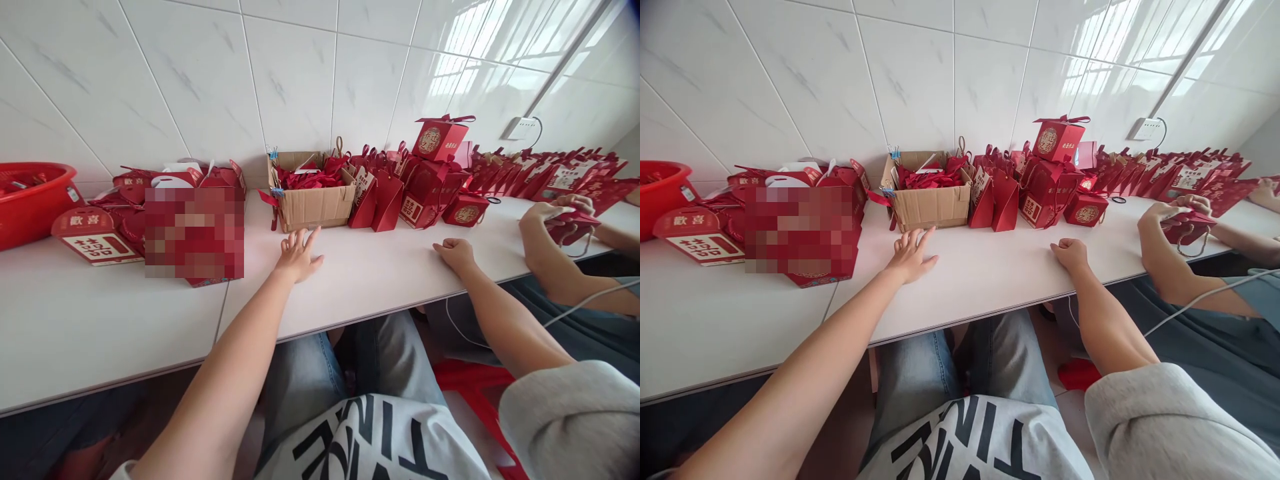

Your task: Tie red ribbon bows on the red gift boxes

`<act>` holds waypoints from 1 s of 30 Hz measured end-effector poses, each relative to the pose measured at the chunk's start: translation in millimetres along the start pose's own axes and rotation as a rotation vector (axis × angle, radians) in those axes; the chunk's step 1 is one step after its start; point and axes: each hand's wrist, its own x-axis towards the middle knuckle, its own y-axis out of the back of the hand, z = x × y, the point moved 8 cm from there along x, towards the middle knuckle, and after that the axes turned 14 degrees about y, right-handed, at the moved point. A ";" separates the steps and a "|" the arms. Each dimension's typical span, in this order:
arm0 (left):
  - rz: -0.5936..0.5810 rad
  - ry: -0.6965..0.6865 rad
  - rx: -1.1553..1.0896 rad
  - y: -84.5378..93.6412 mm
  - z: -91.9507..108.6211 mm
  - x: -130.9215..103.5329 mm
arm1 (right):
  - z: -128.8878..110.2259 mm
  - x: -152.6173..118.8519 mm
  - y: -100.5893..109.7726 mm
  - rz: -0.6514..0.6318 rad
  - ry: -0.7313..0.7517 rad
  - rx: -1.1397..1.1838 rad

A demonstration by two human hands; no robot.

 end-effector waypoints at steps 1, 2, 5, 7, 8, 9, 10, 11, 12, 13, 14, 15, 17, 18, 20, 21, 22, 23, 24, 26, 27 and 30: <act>-0.011 0.009 -0.002 -1.3 -2.2 0.6 | 2.3 -0.1 0.3 0.011 -0.009 0.022; -0.023 0.015 -0.003 -2.8 -4.1 1.2 | 4.8 -0.1 0.6 0.026 -0.020 0.042; -0.061 0.016 -0.002 -6.6 -8.0 3.3 | 12.0 0.4 1.5 0.080 -0.065 0.095; -0.084 0.011 -0.004 -8.8 -9.1 4.9 | 14.0 0.9 1.2 0.105 -0.090 0.116; -0.097 0.006 -0.006 -9.9 -9.1 5.7 | 13.9 1.0 0.9 0.111 -0.100 0.121; -0.111 0.000 -0.009 -11.0 -8.9 6.5 | 13.1 1.1 0.6 0.114 -0.108 0.123; -0.125 -0.005 -0.012 -11.9 -8.6 7.3 | 12.0 1.0 0.5 0.116 -0.116 0.121; -0.137 -0.010 -0.016 -12.7 -8.2 7.9 | 10.7 0.8 0.7 0.118 -0.125 0.118; -0.146 -0.013 -0.020 -13.1 -8.0 8.4 | 9.4 0.5 1.1 0.121 -0.135 0.115; -0.150 -0.012 -0.024 -12.9 -8.0 8.7 | 8.3 0.3 1.5 0.125 -0.146 0.113; -0.150 -0.008 -0.029 -12.3 -8.5 8.8 | 7.4 0.0 2.0 0.128 -0.158 0.112; -0.147 -0.003 -0.034 -11.3 -9.3 8.7 | 6.6 -0.1 2.2 0.131 -0.169 0.113; -0.136 0.002 -0.045 -8.7 -11.1 7.4 | 5.7 0.1 2.2 0.132 -0.190 0.120; -0.131 0.001 -0.050 -7.6 -11.8 6.4 | 5.4 0.4 1.9 0.132 -0.199 0.125; -0.127 -0.013 -0.056 -6.5 -12.4 4.0 | 4.6 1.3 1.3 0.132 -0.212 0.133; -0.124 -0.017 -0.057 -6.3 -12.8 2.8 | 3.9 1.8 1.1 0.132 -0.214 0.135; -0.120 -0.019 -0.058 -6.1 -13.1 1.8 | 2.9 2.3 0.9 0.130 -0.212 0.136; -0.115 -0.019 -0.059 -5.9 -13.5 0.8 | 1.6 2.7 0.6 0.124 -0.207 0.136; -0.109 -0.018 -0.062 -5.6 -13.7 -0.2 | 0.2 2.7 0.1 0.115 -0.201 0.136; -0.102 -0.011 -0.075 -4.9 -14.3 -2.1 | -2.6 2.2 -1.7 0.084 -0.187 0.137; -0.101 -0.007 -0.084 -4.4 -14.7 -3.0 | -3.9 1.7 -2.8 0.066 -0.178 0.135; -0.099 0.000 -0.124 -2.2 -16.1 -5.5 | -6.9 2.2 -7.4 0.005 -0.133 0.117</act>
